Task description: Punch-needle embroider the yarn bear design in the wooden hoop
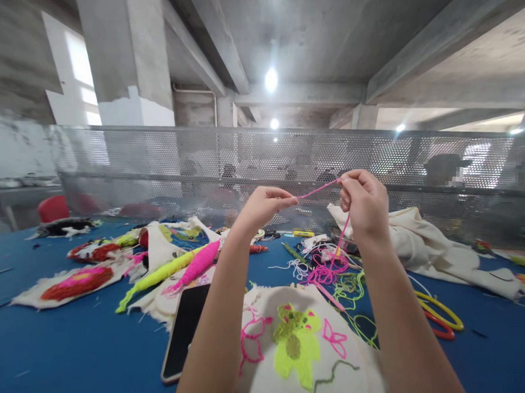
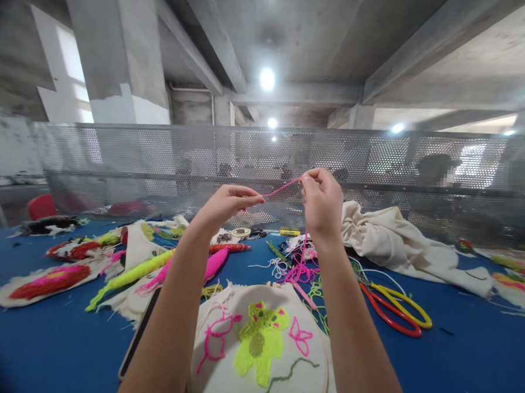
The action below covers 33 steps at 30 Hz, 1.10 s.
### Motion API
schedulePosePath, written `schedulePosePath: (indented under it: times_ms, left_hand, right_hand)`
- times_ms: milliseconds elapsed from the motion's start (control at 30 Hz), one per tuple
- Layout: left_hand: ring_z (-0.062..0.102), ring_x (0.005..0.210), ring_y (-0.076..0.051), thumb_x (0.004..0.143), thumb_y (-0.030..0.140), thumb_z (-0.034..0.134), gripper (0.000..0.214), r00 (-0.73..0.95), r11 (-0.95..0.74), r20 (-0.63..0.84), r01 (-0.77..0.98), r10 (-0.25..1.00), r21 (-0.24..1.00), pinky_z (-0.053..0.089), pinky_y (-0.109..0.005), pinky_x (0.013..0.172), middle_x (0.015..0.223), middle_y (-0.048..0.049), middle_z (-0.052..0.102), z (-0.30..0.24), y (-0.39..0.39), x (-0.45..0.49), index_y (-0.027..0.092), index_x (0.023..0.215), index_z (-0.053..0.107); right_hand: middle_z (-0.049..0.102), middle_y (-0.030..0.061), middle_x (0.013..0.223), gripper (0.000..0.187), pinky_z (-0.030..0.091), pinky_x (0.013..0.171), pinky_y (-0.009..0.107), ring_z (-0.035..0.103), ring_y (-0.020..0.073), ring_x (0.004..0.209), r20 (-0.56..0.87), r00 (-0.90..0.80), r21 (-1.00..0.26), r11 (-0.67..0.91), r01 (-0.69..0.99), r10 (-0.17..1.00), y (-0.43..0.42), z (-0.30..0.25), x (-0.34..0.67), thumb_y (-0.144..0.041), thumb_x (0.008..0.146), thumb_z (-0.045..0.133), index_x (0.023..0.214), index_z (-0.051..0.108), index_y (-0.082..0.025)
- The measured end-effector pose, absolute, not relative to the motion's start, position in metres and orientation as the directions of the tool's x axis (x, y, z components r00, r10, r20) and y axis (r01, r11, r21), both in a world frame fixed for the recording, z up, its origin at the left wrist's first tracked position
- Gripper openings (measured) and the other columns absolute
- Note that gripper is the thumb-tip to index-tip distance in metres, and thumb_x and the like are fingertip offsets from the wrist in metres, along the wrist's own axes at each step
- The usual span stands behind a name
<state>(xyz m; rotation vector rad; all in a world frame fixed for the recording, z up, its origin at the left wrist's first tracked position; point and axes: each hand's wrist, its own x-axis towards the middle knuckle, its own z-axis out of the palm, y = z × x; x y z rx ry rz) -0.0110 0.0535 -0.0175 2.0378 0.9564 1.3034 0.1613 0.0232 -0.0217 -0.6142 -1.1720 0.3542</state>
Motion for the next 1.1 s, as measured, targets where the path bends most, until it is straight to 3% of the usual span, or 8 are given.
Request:
schedulePosePath:
  times_ms: [167, 467, 700, 1100]
  left_hand:
    - [0.039, 0.05, -0.009, 0.072, 0.03, 0.062, 0.015, 0.384, -0.611, 0.498, 0.272, 0.778, 0.744, 0.025, -0.025, 0.048, 0.052, -0.0003, 0.052, -0.017, 0.051, -0.014, 0.019, 0.072, 0.073]
    - [0.035, 0.045, -0.007, 0.074, 0.025, 0.059, 0.015, 0.461, -0.596, 0.46, 0.208, 0.759, 0.776, 0.02, -0.023, 0.044, 0.054, -0.0007, 0.053, -0.016, 0.051, -0.018, 0.019, 0.078, 0.072]
    - [0.032, 0.042, -0.006, 0.076, 0.022, 0.057, 0.013, 0.279, -0.548, 0.493, 0.178, 0.824, 0.817, 0.019, -0.024, 0.044, 0.053, -0.0005, 0.05, -0.014, 0.053, -0.016, 0.019, 0.072, 0.069]
    - [0.036, 0.043, -0.007, 0.075, 0.02, 0.055, 0.013, 0.168, -0.569, 0.548, 0.124, 0.819, 0.813, 0.021, -0.023, 0.044, 0.053, 0.0008, 0.051, -0.016, 0.06, -0.016, 0.02, 0.072, 0.068]
  right_hand:
    - [0.038, -0.0066, 0.045, 0.007, 0.028, 0.038, 0.021, 0.034, 0.0066, 0.039, 0.749, 0.342, -0.629, 0.771, 0.101, 0.567, 0.024, -0.022, 0.166, -0.02, 0.073, 0.051, 0.066, 0.052, -0.02]
    - [0.045, -0.0054, 0.048, 0.007, 0.035, 0.04, 0.021, 0.041, 0.0072, 0.04, 0.724, 0.331, -0.666, 0.738, 0.108, 0.605, 0.025, -0.021, 0.171, -0.019, 0.074, 0.051, 0.067, 0.052, -0.02]
    - [0.045, -0.0051, 0.045, 0.01, 0.033, 0.039, 0.021, 0.04, 0.007, 0.038, 0.69, 0.317, -0.705, 0.703, 0.092, 0.651, 0.022, -0.019, 0.171, -0.017, 0.071, 0.051, 0.062, 0.052, -0.019]
    - [0.043, -0.0051, 0.041, 0.013, 0.032, 0.038, 0.021, 0.039, 0.0067, 0.037, 0.706, 0.214, -0.707, 0.688, 0.16, 0.675, 0.023, -0.021, 0.17, -0.016, 0.068, 0.051, 0.055, 0.053, -0.018]
